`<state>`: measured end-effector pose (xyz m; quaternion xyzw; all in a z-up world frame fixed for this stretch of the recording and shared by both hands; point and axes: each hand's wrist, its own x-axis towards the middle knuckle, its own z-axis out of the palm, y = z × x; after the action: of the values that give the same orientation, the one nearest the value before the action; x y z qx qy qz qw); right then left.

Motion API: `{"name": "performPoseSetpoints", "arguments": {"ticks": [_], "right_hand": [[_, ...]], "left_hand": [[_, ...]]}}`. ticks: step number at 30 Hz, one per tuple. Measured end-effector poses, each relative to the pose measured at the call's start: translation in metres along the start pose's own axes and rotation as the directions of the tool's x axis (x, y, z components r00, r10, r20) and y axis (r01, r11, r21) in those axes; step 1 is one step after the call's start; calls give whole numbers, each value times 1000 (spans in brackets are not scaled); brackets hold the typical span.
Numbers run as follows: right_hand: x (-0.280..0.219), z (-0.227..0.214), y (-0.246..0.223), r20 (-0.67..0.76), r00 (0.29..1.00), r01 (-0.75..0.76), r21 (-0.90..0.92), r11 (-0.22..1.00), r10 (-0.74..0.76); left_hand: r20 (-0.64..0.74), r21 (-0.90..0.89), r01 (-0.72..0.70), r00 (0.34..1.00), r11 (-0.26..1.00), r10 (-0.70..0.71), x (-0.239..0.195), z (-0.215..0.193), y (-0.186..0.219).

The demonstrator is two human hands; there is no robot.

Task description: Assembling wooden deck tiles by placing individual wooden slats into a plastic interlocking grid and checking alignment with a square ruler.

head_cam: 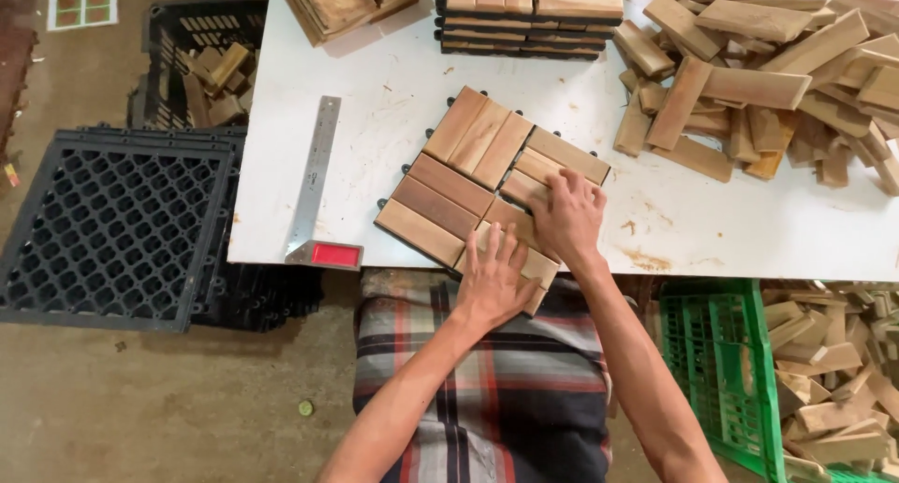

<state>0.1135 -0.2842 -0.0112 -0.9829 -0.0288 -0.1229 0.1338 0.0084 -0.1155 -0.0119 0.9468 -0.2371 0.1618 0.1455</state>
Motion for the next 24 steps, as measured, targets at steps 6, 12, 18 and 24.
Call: {"name": "performPoseSetpoints", "arguments": {"ticks": [6,12,18,24], "right_hand": [[43,4,-42,81,949,305,4,952,-305],[48,-2,1,-142,852,501,-57,864,-503],[49,-17,1,-231,814,535,-61,843,-533],[58,-32,8,9,855,518,-46,854,-518]], "left_hand": [[-270,22,63,961,998,-54,40,0,-15],[-273,22,72,960,997,-64,36,12,-20],[-252,-21,56,966,998,-59,39,-8,-15],[-230,-32,61,971,998,-67,38,-8,-14]]}}
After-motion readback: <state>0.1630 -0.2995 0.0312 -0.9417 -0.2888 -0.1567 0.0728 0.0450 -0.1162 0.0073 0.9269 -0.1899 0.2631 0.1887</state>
